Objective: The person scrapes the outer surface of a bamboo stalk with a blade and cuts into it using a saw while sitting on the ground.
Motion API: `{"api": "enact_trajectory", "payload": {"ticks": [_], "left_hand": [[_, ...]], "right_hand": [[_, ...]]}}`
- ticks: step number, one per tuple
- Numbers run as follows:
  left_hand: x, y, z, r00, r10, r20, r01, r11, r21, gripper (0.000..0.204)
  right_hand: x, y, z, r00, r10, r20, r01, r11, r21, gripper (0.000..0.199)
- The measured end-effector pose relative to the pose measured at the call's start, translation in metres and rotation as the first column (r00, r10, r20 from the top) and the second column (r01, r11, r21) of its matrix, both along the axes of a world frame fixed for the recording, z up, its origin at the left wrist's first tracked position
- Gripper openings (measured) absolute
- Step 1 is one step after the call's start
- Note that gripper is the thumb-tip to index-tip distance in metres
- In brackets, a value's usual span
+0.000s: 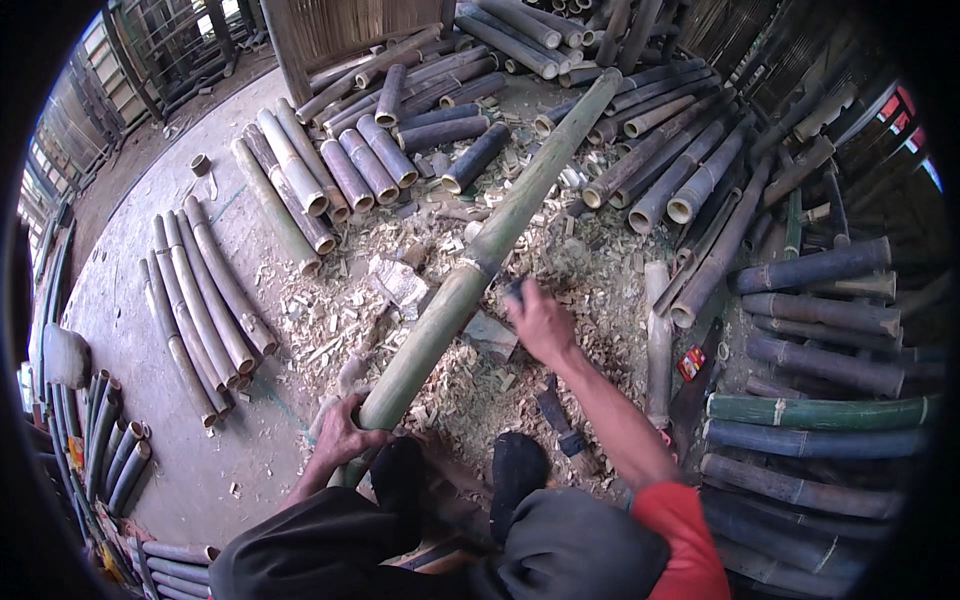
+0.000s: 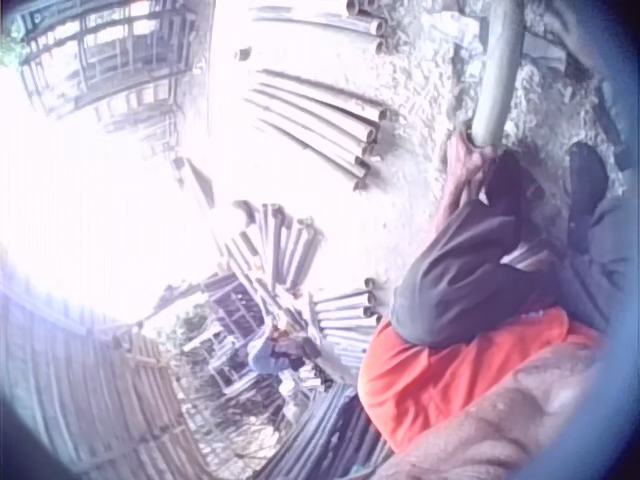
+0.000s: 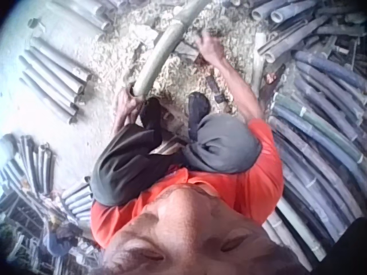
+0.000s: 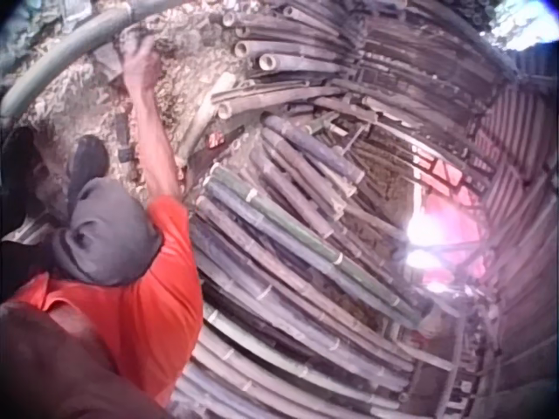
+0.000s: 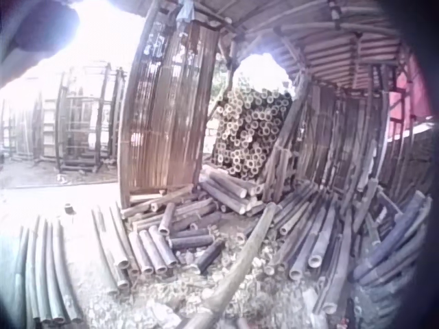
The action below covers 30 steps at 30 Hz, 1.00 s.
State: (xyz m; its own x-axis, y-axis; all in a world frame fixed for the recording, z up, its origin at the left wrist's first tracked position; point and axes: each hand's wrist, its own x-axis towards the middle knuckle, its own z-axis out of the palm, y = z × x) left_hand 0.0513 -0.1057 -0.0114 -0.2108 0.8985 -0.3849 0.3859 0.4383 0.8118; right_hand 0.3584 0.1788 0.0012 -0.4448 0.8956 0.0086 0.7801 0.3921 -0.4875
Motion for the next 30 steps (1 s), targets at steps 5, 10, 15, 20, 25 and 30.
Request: {"api": "enact_trajectory", "payload": {"ticks": [5,10,15,20,25,30], "left_hand": [[-0.011,-0.002,-0.009,0.966,0.033,0.258,-0.039,0.999,0.019,0.085],[-0.020,0.013,-0.012,0.973,-0.062,0.223,0.075,0.996,-0.052,0.074],[-0.025,-0.002,-0.004,0.997,0.003,0.079,0.006,0.992,-0.122,0.073],[0.044,-0.007,0.010,0.783,0.049,-0.620,-0.116,0.991,-0.068,0.095],[0.040,-0.010,-0.006,0.796,0.090,-0.598,-0.166,0.983,-0.072,0.073],[0.029,-0.006,-0.002,0.857,0.094,-0.507,-0.143,0.988,-0.058,0.065]], "right_hand": [[-0.013,-0.023,0.011,0.885,0.439,0.156,-0.452,0.890,0.062,0.044],[0.000,0.024,-0.009,0.983,-0.182,0.025,0.180,0.981,0.075,0.044],[-0.017,-0.019,-0.006,0.860,0.430,0.274,-0.508,0.774,0.379,0.046],[-0.016,0.017,-0.018,0.995,0.030,0.096,-0.037,0.997,0.065,0.042],[-0.029,0.001,-0.017,0.978,0.209,0.017,-0.208,0.954,0.214,0.040],[-0.028,0.003,0.003,0.960,0.269,0.075,-0.266,0.963,-0.046,0.038]]}}
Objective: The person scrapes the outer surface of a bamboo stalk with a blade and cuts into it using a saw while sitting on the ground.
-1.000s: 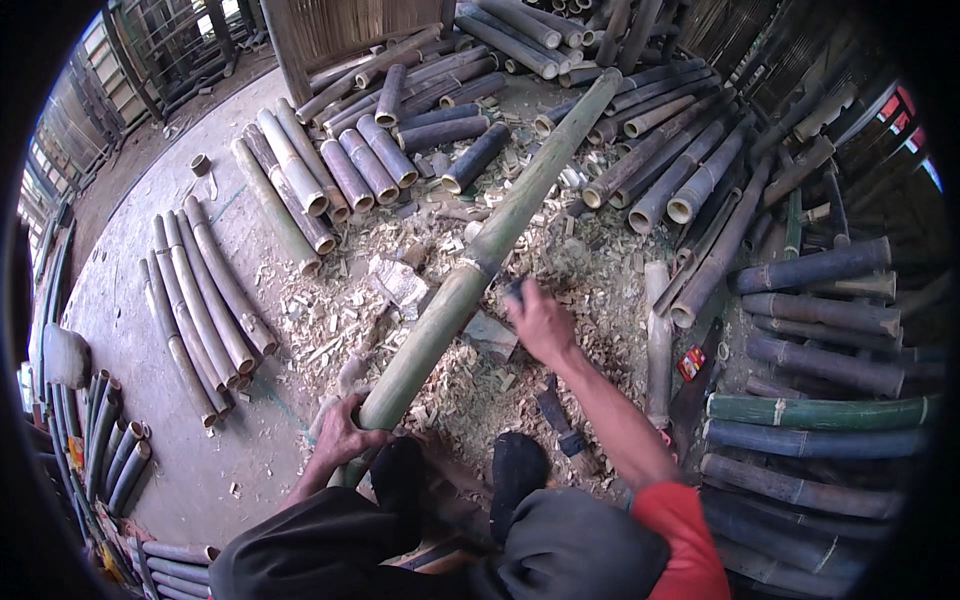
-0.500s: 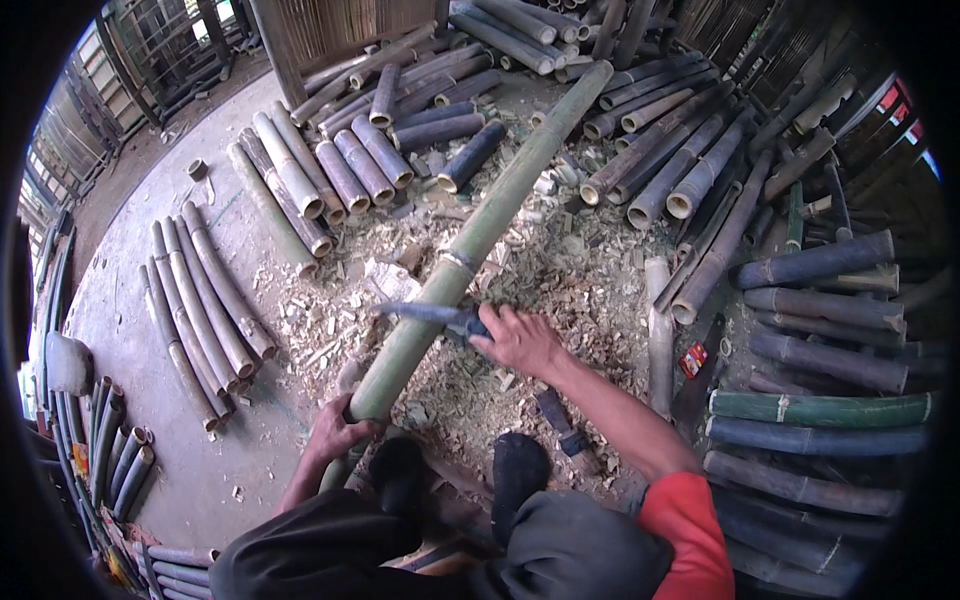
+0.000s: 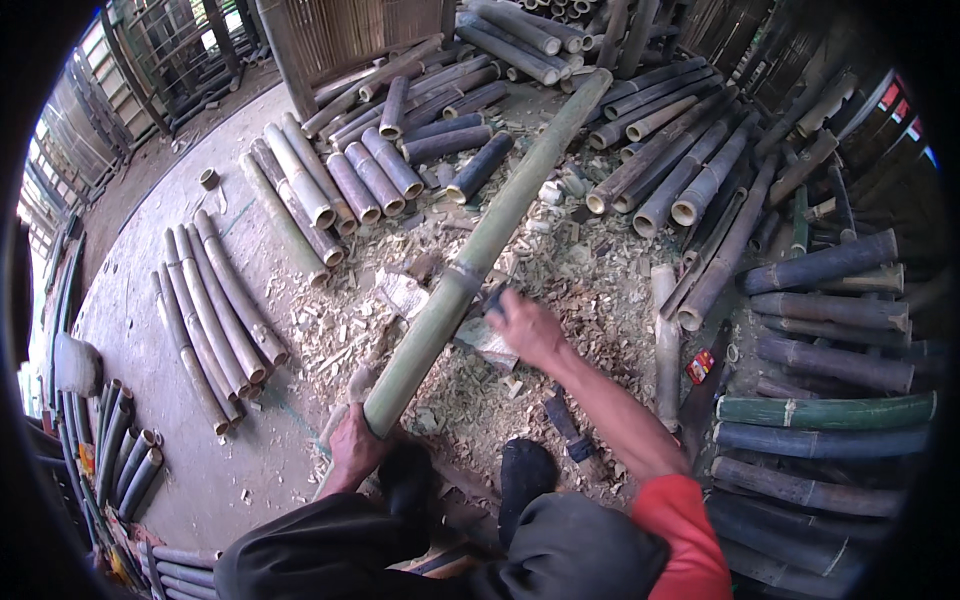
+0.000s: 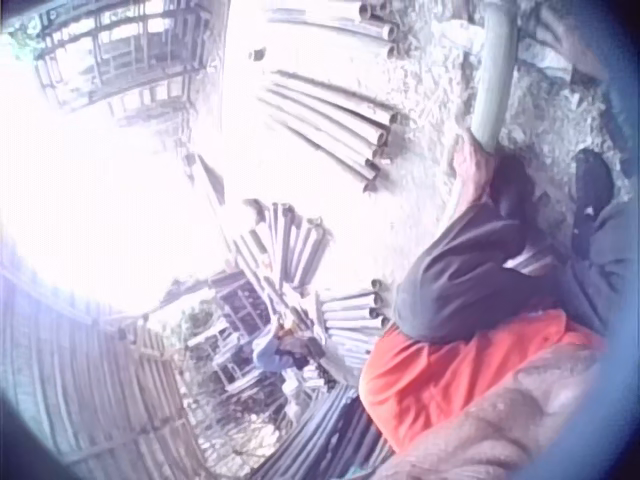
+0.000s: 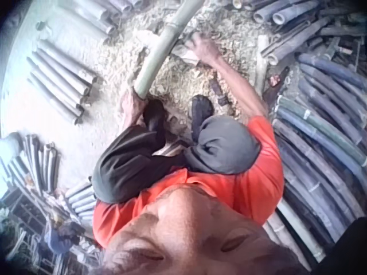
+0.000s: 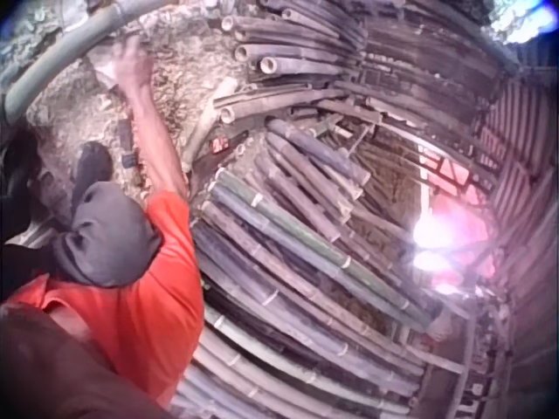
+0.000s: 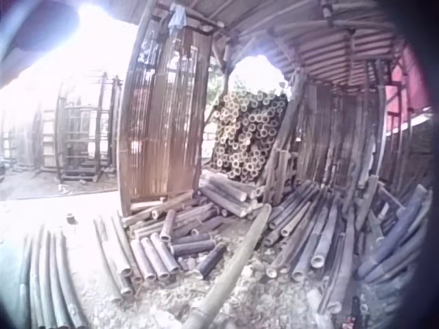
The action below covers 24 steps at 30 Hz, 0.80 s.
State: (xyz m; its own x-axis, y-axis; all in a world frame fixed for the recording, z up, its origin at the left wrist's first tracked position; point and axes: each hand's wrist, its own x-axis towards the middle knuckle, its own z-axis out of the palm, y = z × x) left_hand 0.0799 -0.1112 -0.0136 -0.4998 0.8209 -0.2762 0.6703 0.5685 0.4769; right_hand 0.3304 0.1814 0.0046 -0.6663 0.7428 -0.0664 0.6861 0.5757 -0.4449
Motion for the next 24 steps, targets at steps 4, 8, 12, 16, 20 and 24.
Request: {"api": "enact_trajectory", "payload": {"ticks": [4,8,12,16,20,24], "left_hand": [[-0.007,0.007,0.015,0.996,-0.041,0.081,0.049,0.994,-0.102,0.068],[-0.013,0.005,0.018,0.993,-0.106,0.057,0.108,0.994,-0.033,0.072],[-0.019,0.017,0.039,0.972,-0.089,0.218,0.110,0.990,-0.087,0.076],[-0.054,0.002,0.009,0.967,-0.149,0.208,0.171,0.981,-0.094,0.082],[-0.050,0.009,0.012,0.917,-0.164,0.363,0.173,0.985,0.007,0.083],[-0.052,0.011,-0.001,0.928,-0.289,0.236,0.265,0.956,0.127,0.083]], "right_hand": [[0.003,0.004,-0.016,0.994,-0.020,-0.108,0.037,0.988,0.149,0.038],[0.002,-0.001,-0.007,0.992,-0.118,-0.039,0.114,0.989,-0.092,0.041],[0.011,0.003,-0.031,0.996,0.065,-0.055,-0.046,0.956,0.288,0.042],[-0.008,0.000,-0.011,0.951,-0.298,-0.079,0.279,0.942,-0.187,0.045],[0.003,-0.020,-0.025,0.992,0.117,-0.053,-0.077,0.871,0.486,0.044],[0.003,-0.002,-0.028,0.983,-0.174,-0.052,0.181,0.957,0.227,0.045]]}}
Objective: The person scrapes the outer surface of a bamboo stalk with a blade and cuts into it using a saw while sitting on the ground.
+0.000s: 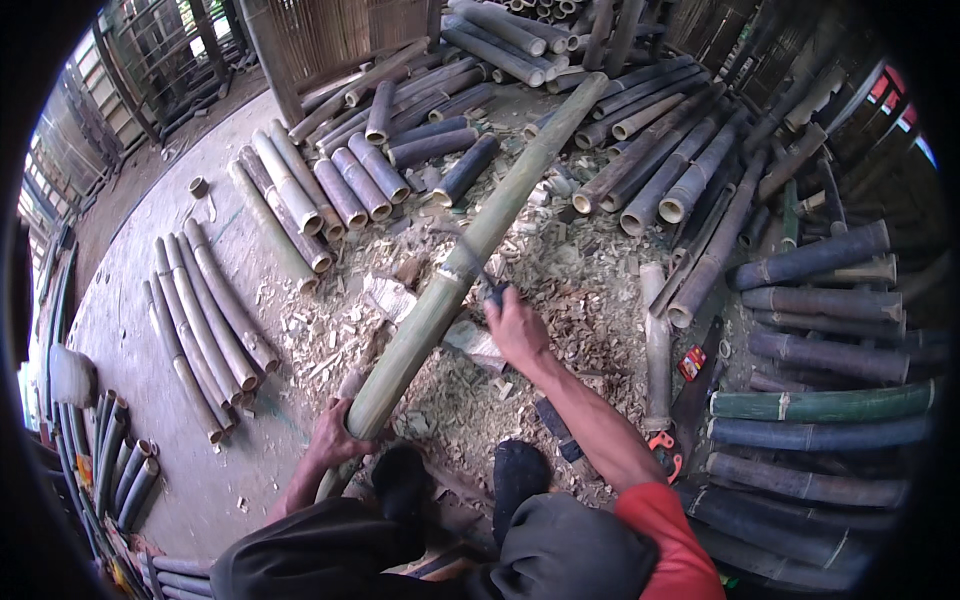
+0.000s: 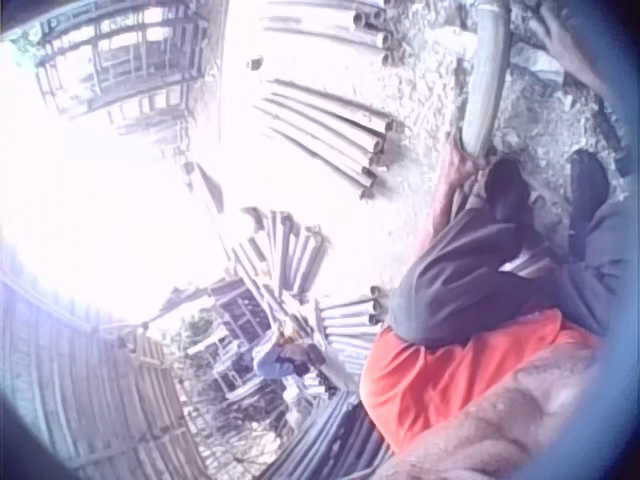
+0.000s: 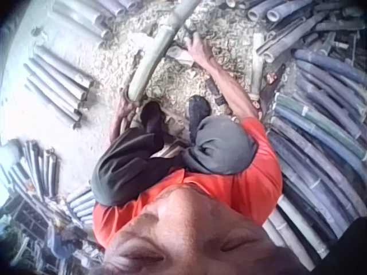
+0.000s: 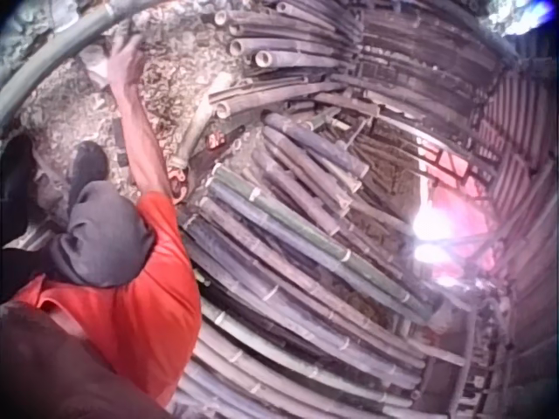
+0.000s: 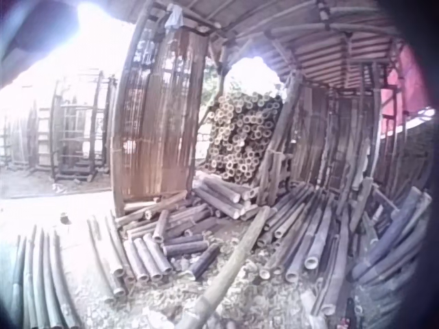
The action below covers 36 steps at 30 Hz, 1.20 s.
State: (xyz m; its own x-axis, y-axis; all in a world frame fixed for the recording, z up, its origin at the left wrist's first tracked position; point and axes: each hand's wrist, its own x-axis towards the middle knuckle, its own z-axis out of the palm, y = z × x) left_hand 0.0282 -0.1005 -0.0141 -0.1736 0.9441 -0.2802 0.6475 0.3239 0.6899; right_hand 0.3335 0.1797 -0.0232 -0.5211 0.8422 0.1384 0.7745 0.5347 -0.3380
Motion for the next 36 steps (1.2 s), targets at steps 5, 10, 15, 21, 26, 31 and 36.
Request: {"api": "enact_trajectory", "payload": {"ticks": [5,10,15,21,26,31,36], "left_hand": [[-0.009,-0.004,-0.007,0.993,0.051,0.111,-0.057,0.997,0.049,0.088],[0.035,-0.032,-0.008,0.922,0.206,-0.328,-0.171,0.976,0.134,0.090],[0.045,-0.022,-0.014,0.885,0.202,-0.420,-0.177,0.979,0.099,0.082],[0.029,-0.022,-0.003,0.951,0.174,-0.257,-0.185,0.983,-0.021,0.079],[0.025,-0.011,0.004,0.980,0.157,-0.118,-0.163,0.986,-0.039,0.074],[0.019,-0.015,0.013,0.975,0.129,-0.182,-0.128,0.992,0.021,0.075],[0.010,-0.017,0.013,0.985,0.119,-0.122,-0.121,0.993,-0.007,0.079]], "right_hand": [[-0.002,-0.002,0.001,0.982,0.190,0.006,-0.190,0.981,0.035,0.040],[-0.007,0.003,0.005,0.991,0.110,-0.076,-0.121,0.981,-0.153,0.043],[-0.001,0.005,-0.010,0.992,0.109,-0.066,-0.111,0.993,-0.032,0.050],[-0.005,-0.013,0.007,0.908,0.407,0.100,-0.418,0.863,0.283,0.047],[-0.012,-0.005,-0.003,0.982,0.189,-0.016,-0.188,0.980,0.058,0.053],[-0.012,-0.003,0.009,0.985,0.171,-0.023,-0.171,0.985,0.006,0.039],[-0.010,0.008,0.028,0.970,0.215,0.115,-0.179,0.948,-0.263,0.038]]}}
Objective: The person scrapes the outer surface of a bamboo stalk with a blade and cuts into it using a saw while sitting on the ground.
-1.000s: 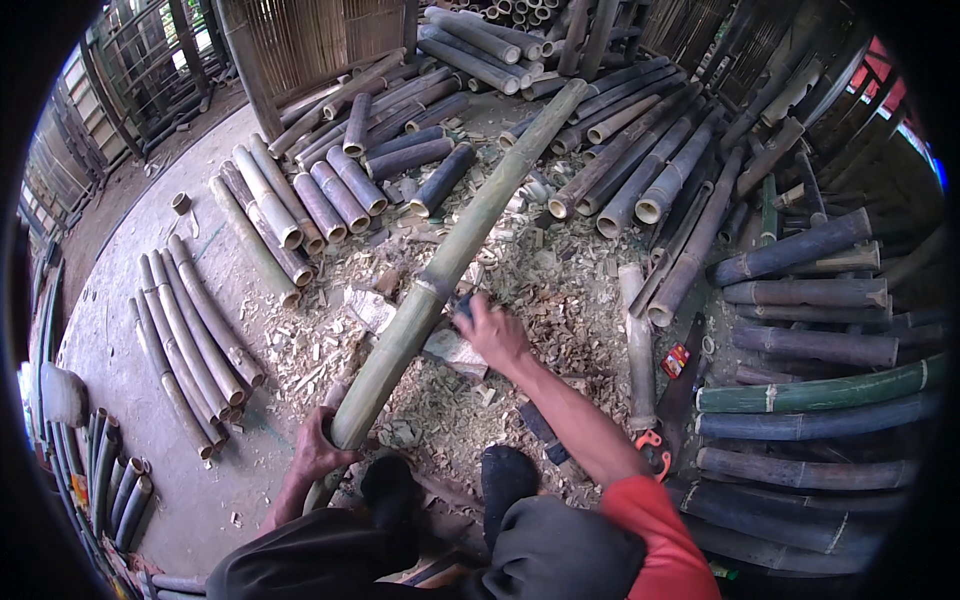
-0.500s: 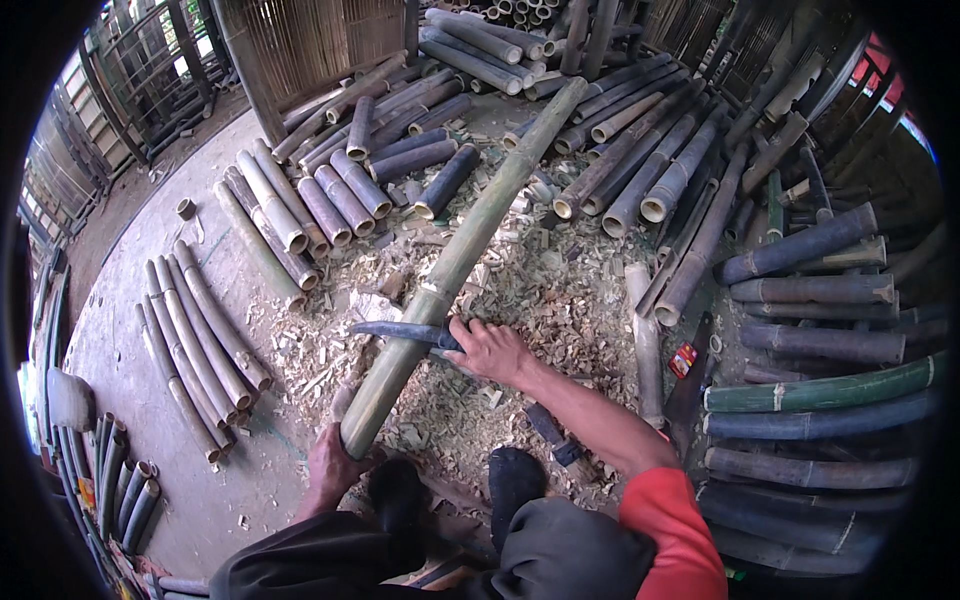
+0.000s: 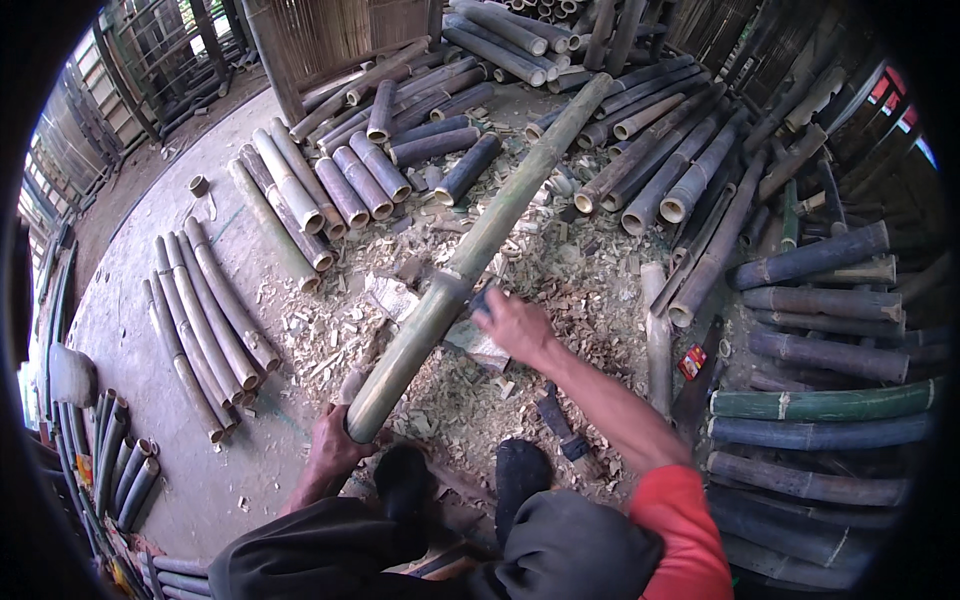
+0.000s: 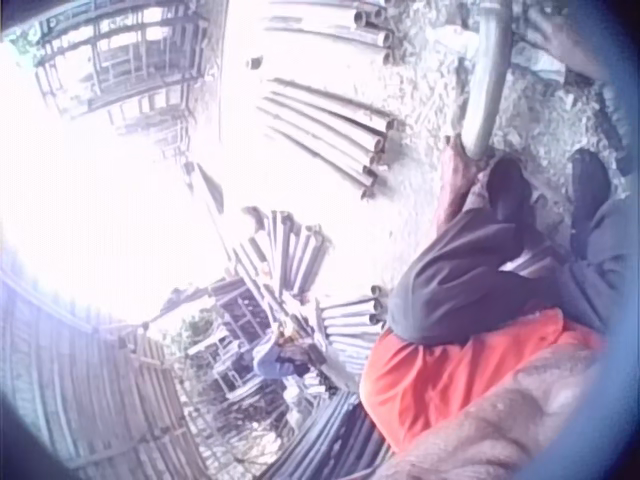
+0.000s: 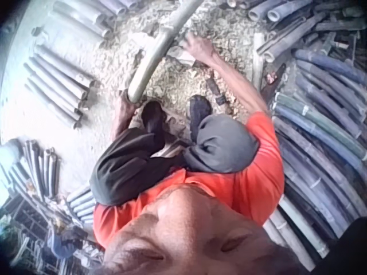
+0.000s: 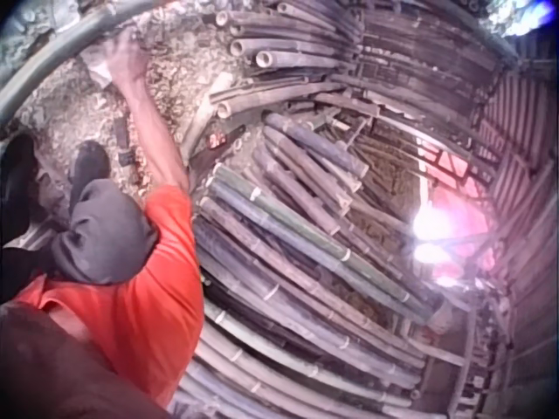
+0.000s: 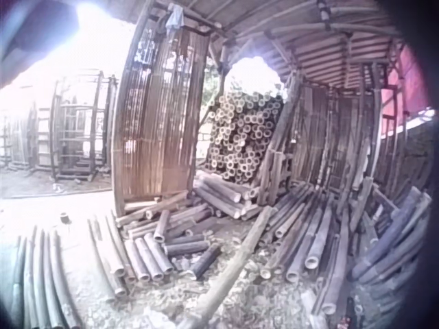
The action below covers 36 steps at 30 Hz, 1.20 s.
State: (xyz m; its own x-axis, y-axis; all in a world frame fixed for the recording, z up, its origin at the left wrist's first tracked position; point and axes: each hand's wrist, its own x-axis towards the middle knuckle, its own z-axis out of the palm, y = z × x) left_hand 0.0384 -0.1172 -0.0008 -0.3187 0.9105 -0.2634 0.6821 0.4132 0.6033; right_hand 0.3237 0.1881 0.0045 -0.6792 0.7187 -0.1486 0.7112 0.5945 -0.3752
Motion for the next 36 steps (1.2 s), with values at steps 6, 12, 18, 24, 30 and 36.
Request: {"api": "enact_trajectory", "payload": {"ticks": [6,12,18,24,30,36], "left_hand": [[-0.008,0.012,0.007,0.984,0.018,0.178,-0.013,1.000,-0.025,0.083],[-0.019,0.000,-0.004,0.930,0.021,0.368,0.001,0.998,-0.061,0.083],[0.041,-0.015,-0.003,0.920,0.076,-0.386,-0.064,0.997,0.044,0.088],[0.030,0.000,-0.007,0.975,0.044,-0.217,-0.054,0.998,-0.040,0.073],[0.016,0.001,0.002,0.992,0.035,-0.125,-0.054,0.987,-0.151,0.083],[0.003,0.003,0.006,0.999,0.053,0.006,-0.051,0.988,-0.145,0.069]], "right_hand": [[0.011,0.023,-0.026,0.872,-0.422,-0.249,0.431,0.902,-0.021,0.048],[0.008,-0.007,-0.019,0.962,0.197,-0.189,-0.089,0.882,0.464,0.044],[0.004,-0.007,-0.007,0.998,0.031,-0.063,-0.030,0.999,0.013,0.042],[0.014,0.010,-0.032,0.940,-0.226,-0.254,0.281,0.937,0.206,0.042],[0.010,0.001,-0.033,0.965,0.062,-0.254,0.013,0.958,0.286,0.043],[0.009,-0.002,-0.013,0.989,0.148,-0.025,-0.148,0.989,0.028,0.047]]}}
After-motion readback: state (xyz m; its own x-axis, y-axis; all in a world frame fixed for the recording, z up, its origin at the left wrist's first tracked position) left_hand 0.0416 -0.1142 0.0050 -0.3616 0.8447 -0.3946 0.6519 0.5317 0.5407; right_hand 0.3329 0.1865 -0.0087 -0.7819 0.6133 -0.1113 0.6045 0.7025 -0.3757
